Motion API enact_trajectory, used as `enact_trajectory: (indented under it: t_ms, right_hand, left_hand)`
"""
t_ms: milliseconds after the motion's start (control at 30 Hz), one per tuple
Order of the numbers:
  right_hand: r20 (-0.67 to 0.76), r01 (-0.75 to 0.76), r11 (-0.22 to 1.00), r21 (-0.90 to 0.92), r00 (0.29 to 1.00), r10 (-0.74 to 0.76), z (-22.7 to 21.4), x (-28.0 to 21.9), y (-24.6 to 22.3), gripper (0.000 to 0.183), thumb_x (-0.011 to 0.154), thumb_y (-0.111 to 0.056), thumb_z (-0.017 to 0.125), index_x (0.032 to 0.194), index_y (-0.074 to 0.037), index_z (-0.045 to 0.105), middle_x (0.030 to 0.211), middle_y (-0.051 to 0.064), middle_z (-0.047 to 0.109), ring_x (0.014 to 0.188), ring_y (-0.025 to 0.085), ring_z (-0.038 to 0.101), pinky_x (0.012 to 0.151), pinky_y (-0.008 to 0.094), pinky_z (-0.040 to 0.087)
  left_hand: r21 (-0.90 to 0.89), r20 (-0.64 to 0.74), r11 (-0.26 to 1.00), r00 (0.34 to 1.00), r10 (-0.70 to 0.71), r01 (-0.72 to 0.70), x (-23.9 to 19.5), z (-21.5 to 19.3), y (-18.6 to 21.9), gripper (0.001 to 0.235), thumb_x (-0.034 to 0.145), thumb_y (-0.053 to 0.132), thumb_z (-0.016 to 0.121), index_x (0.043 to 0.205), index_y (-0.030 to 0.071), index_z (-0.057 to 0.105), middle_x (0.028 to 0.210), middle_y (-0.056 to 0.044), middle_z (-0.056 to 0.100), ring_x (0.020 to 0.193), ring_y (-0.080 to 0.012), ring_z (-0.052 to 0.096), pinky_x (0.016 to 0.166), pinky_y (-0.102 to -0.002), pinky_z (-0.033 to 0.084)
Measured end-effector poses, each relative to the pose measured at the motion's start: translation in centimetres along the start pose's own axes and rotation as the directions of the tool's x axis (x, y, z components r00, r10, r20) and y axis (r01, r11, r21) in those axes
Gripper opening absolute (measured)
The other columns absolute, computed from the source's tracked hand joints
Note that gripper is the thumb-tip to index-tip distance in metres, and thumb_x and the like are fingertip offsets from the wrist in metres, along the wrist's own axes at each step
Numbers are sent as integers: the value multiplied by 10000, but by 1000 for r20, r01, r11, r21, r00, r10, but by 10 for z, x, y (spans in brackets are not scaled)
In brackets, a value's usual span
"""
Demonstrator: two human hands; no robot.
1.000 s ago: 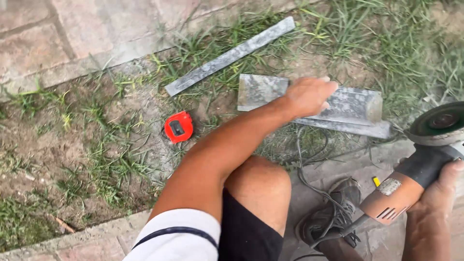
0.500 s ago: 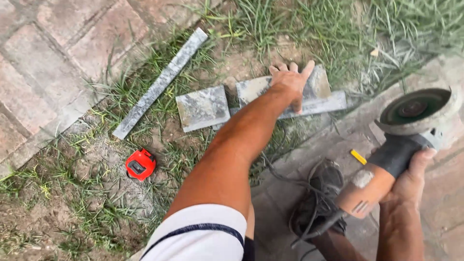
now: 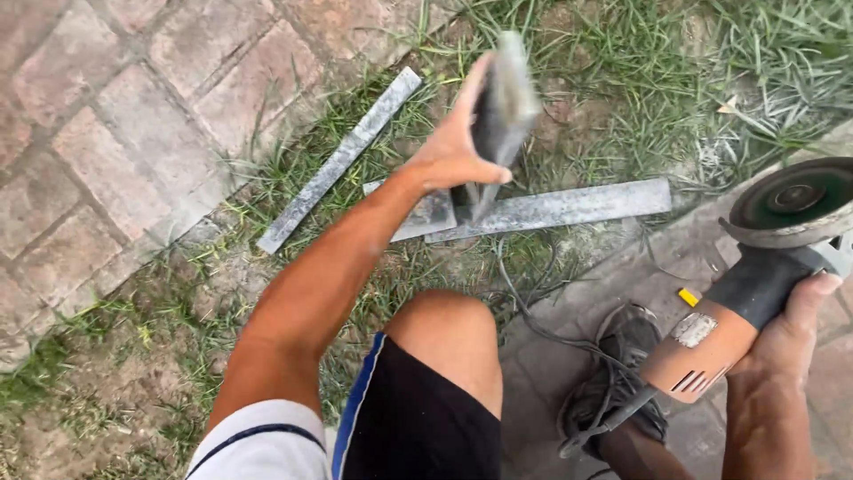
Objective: Measuring, marking, and cutting a stone tile with an angle grinder
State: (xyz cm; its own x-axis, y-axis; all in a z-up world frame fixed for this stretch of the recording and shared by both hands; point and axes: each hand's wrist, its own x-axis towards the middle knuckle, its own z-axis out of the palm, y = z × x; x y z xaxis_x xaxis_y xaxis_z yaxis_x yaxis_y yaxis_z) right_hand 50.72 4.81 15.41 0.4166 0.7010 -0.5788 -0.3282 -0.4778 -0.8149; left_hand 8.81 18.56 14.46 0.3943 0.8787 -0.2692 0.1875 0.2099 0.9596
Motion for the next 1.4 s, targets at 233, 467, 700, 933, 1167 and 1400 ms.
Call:
enact_trajectory:
  t_ms: [233,467,700,933,1167,1400]
  right_hand:
    - [127,-111,994,22,986,108,24,6,16,954,616,-899,661,1245,-182,683,1018,-7,729,869,127,708,779,327,612]
    - [159,-16,994,-106,987,33,46,-3,40,1003,701,-931,657,1240,-85,662,956,87,731,778,202,735,669,361,652]
    - [191,1,995,-99,981,19,60,-14,68,819,840,-770,719,1221,-49,641,988,132,718,795,201,723,726,371,659]
    - [197,-73,947,-312,970,140,82,-37,100,745,962,-664,597,1133,60,621,937,241,697,714,311,701,631,437,623]
    - [201,-23,896,-443,972,124,125,-89,109,540,1018,-488,685,845,24,681,696,193,646,612,253,688,553,378,596]
    - [218,49,804,-592,971,101,109,-66,142,603,1024,-533,672,804,28,678,674,180,618,627,245,654,578,410,569]
  left_hand:
    - [-265,-324,933,889,-325,244,-102,-46,-77,1089,527,271,915,1450,72,374,1355,-119,617,1245,-229,582,1083,-352,493]
    - [-804,-506,531,775,-379,-266,-149,-45,-136,780,747,32,809,1391,102,374,1231,-182,641,1072,-343,681,902,-474,616]
    - [-822,-562,488,562,-607,-295,-153,-32,-175,263,895,-16,667,1101,137,608,957,-54,721,900,-230,722,874,-519,617]
    - [-726,-617,672,293,-731,146,-176,-15,-61,832,824,59,739,1541,100,320,1441,-161,531,1186,-296,633,1001,-409,565]
    - [539,-660,568,731,-173,622,-183,-23,-84,717,813,253,862,1451,246,535,1259,-103,478,1185,-286,542,1021,-502,472]
    - [919,-161,353,985,-68,175,-113,-65,-62,1177,617,357,985,1578,233,316,1530,-185,354,1442,-436,319,1173,-606,287]
